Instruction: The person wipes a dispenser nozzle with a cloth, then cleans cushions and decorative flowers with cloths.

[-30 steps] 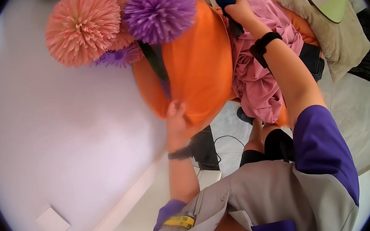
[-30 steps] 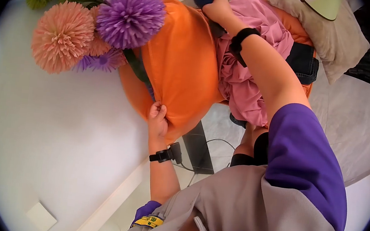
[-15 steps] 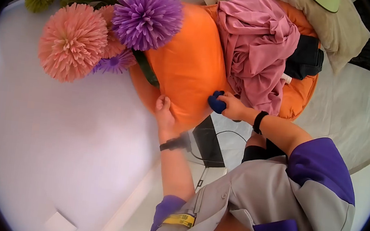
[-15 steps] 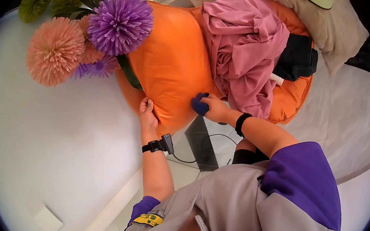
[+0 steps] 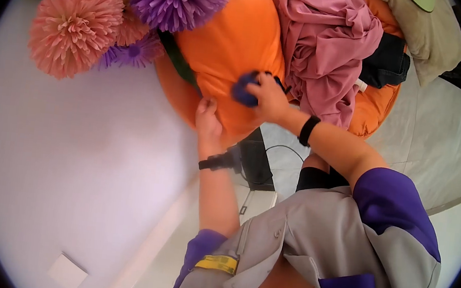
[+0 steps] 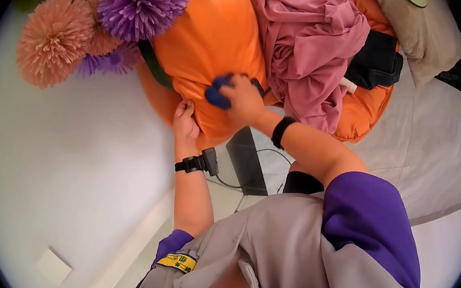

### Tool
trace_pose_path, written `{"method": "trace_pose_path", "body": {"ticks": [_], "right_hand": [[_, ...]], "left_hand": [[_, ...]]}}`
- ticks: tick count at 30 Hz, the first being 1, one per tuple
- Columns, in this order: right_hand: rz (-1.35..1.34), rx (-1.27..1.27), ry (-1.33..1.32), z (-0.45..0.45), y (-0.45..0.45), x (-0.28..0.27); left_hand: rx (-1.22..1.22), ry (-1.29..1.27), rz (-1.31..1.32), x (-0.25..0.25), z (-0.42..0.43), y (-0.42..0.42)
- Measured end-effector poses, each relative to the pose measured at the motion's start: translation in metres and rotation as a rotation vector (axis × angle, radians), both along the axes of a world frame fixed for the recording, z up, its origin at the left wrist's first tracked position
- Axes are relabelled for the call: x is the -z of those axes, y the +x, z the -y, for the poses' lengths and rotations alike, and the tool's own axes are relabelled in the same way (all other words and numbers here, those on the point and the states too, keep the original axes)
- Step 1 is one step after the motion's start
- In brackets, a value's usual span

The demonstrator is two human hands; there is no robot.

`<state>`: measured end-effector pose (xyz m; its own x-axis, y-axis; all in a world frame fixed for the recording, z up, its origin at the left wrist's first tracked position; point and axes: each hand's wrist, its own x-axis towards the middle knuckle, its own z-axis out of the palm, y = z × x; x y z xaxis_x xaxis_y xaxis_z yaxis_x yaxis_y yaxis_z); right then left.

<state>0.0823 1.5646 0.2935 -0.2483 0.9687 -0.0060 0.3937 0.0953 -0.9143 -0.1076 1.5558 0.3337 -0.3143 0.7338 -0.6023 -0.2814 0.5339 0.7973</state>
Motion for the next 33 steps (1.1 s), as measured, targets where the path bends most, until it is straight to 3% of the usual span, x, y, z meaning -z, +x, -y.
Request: {"method": "trace_pose_path", "body": {"ticks": [5,6,8,10,11,12,14,15,17,18,20,21,23,24,26,27,28,30,31,33], "right_hand": [[0.092,-0.443,-0.16,0.061,0.001,0.009],[0.096,-0.423,-0.149,0.068,0.009,0.011],[-0.146,-0.347,-0.19,0.07,0.018,0.017],[-0.175,-0.039,-0.1,0.044,0.031,0.004],[-0.191,0.118,-0.073,0.022,0.04,-0.007],[-0.163,0.161,0.009,-0.002,0.051,-0.014],[-0.127,0.185,0.208,-0.049,0.064,-0.03],[-0.145,0.185,0.384,-0.069,0.065,-0.035],[-0.114,0.031,0.569,-0.1,0.059,-0.042],[-0.097,-0.091,0.669,-0.114,0.058,-0.046],[0.061,-0.128,0.777,-0.14,0.049,-0.046],[0.121,-0.091,0.762,-0.154,0.047,-0.042],[0.221,-0.015,0.655,-0.178,0.052,-0.022],[0.281,0.009,0.534,-0.186,0.056,-0.002],[0.26,0.124,0.199,-0.184,0.064,0.031],[0.302,0.092,-0.152,-0.181,0.073,0.032],[0.164,0.129,-0.24,-0.176,0.086,0.041],[-0.198,0.216,-0.421,-0.168,0.102,0.047],[-0.196,0.213,-0.424,-0.161,0.101,0.035],[-0.248,0.467,0.155,-0.132,0.093,0.007]], "left_hand": [[0.029,0.04,-0.114,0.018,0.013,-0.026],[0.052,0.026,-0.229,0.008,0.012,-0.024],[0.098,0.037,-0.344,-0.015,-0.002,-0.016],[0.429,-0.19,-0.945,-0.046,-0.014,0.002],[0.577,-0.179,-1.216,-0.052,-0.017,0.005],[0.593,-0.167,-1.215,-0.054,-0.024,0.014],[0.533,0.425,-1.357,-0.059,-0.039,0.038],[0.535,0.438,-1.353,-0.065,-0.054,0.05],[0.647,0.616,-1.652,-0.071,-0.089,0.073],[0.649,0.624,-1.652,-0.063,-0.109,0.075],[0.596,0.701,-1.094,-0.045,-0.142,0.075],[0.602,0.705,-1.099,-0.039,-0.144,0.074],[0.499,0.569,-1.491,-0.025,-0.145,0.069],[0.509,0.568,-1.497,-0.018,-0.146,0.063],[0.654,0.283,-1.596,-0.01,-0.148,0.052],[0.648,0.173,-1.361,-0.026,-0.147,0.064],[0.654,0.177,-1.361,-0.031,-0.146,0.066],[0.598,0.263,-0.857,-0.037,-0.143,0.066],[0.596,0.259,-0.856,-0.034,-0.138,0.062],[0.509,0.117,-0.398,-0.026,-0.125,0.054]]}}
